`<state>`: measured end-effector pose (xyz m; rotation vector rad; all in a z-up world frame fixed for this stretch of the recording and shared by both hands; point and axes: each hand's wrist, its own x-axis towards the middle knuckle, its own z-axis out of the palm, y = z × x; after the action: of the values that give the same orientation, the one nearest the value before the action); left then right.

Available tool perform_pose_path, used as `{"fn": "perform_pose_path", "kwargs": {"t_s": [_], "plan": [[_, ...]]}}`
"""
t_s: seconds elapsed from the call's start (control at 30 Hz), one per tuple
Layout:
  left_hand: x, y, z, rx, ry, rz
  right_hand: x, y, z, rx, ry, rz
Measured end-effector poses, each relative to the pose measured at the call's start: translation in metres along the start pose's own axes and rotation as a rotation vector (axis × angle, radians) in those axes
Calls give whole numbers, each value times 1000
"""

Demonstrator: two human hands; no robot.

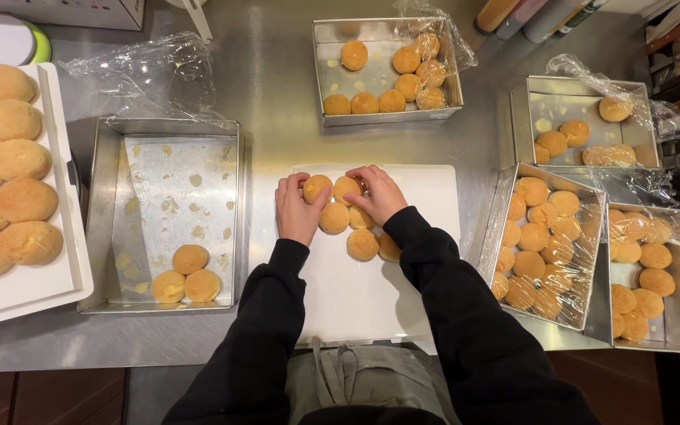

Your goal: Arrange small round pastries on a white tray in a specific pattern

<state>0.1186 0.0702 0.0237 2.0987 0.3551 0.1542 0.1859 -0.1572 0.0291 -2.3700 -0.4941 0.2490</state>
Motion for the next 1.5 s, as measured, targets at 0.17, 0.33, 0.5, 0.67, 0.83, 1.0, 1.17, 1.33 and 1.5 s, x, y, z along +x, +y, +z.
{"fn": "perform_pose_path", "kwargs": {"t_s": [0.17,0.33,0.5,0.67,0.83,1.0,1.17,1.33,1.5], "plan": [[-2,-2,0,-7,18,-25,-3,-11,-6,65,-28,1],[-3,-4,-2,23,25,-26,-6,-8,-7,157,-35,27],[-13,10,-16,58,12,80,-16,9,-22,244,112,81],[-2,37,-37,83,-167,264,-53,0,-54,261,96,212],[21,12,-13,242,-331,298,-45,-28,-30,246,-44,243],[21,10,-14,244,-342,333,-54,-31,-32,286,94,220],[12,59,-10,303,-458,581,-129,-12,-67,74,120,222],[-10,65,18,594,-819,900,-174,-5,-40,-92,-54,241],[-18,57,13,658,-755,1067,-168,14,-13,-97,40,193]]}}
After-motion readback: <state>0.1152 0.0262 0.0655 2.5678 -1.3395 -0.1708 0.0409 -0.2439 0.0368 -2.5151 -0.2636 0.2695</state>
